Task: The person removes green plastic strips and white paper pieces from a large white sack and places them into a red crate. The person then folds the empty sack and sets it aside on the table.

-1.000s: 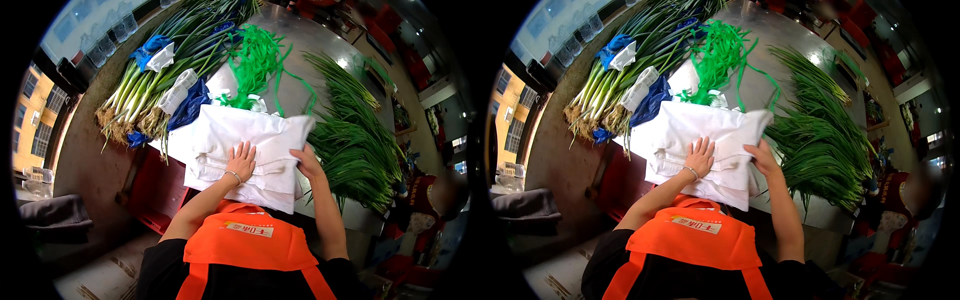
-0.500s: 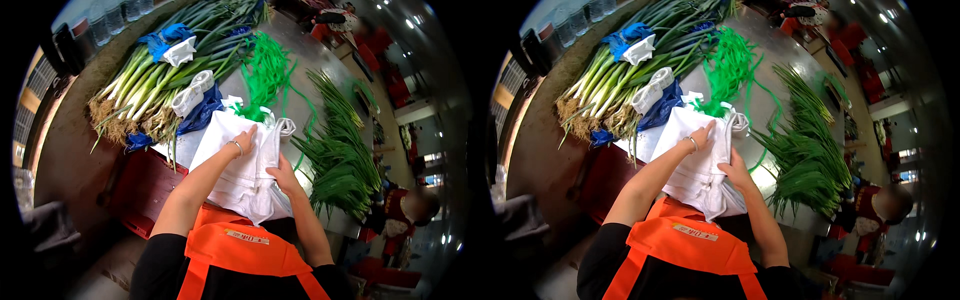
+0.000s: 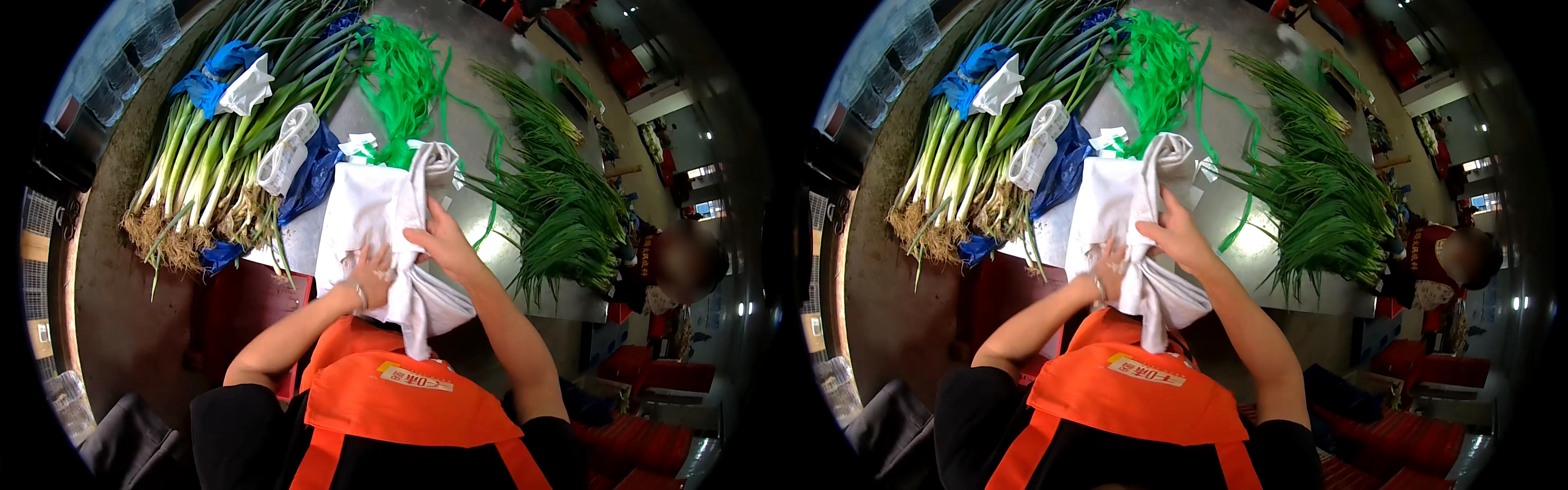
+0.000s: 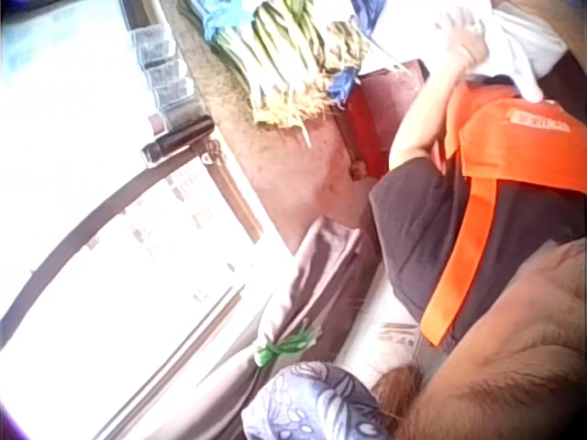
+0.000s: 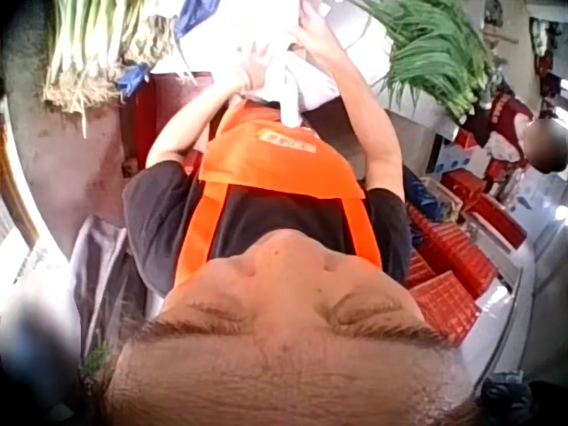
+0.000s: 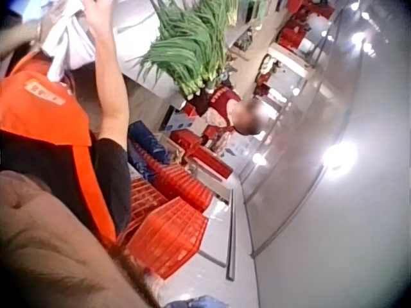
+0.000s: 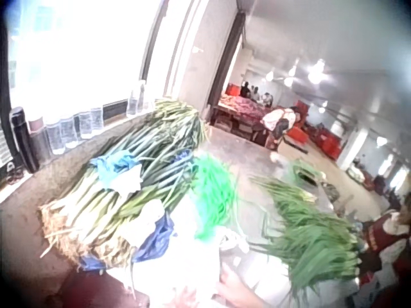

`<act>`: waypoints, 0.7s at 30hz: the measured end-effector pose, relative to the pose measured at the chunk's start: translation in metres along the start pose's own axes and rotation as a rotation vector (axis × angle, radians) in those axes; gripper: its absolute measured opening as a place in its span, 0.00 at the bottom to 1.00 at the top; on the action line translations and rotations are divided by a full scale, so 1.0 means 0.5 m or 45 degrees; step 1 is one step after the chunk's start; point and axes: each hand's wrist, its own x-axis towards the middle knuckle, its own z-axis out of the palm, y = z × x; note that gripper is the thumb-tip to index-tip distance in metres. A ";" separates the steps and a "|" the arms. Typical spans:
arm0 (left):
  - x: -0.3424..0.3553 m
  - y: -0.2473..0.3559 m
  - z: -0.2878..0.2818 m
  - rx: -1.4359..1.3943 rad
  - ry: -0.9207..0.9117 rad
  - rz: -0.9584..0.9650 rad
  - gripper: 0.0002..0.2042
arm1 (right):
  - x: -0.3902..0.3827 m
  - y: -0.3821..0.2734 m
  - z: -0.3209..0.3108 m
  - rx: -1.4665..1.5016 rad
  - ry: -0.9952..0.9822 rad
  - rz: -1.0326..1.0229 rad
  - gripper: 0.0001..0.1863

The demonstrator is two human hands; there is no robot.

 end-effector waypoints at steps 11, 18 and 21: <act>-0.254 0.029 -0.028 -0.851 -0.550 -0.287 0.17 | 0.247 0.234 0.137 -1.270 -0.015 0.171 0.48; -0.206 -0.087 -0.262 -1.146 0.641 -0.587 0.10 | 0.242 0.291 0.071 -0.817 -0.118 -0.088 0.35; -0.066 -0.141 -0.278 -0.602 0.982 -0.272 0.16 | 0.174 0.247 0.086 -0.772 -0.167 -0.120 0.29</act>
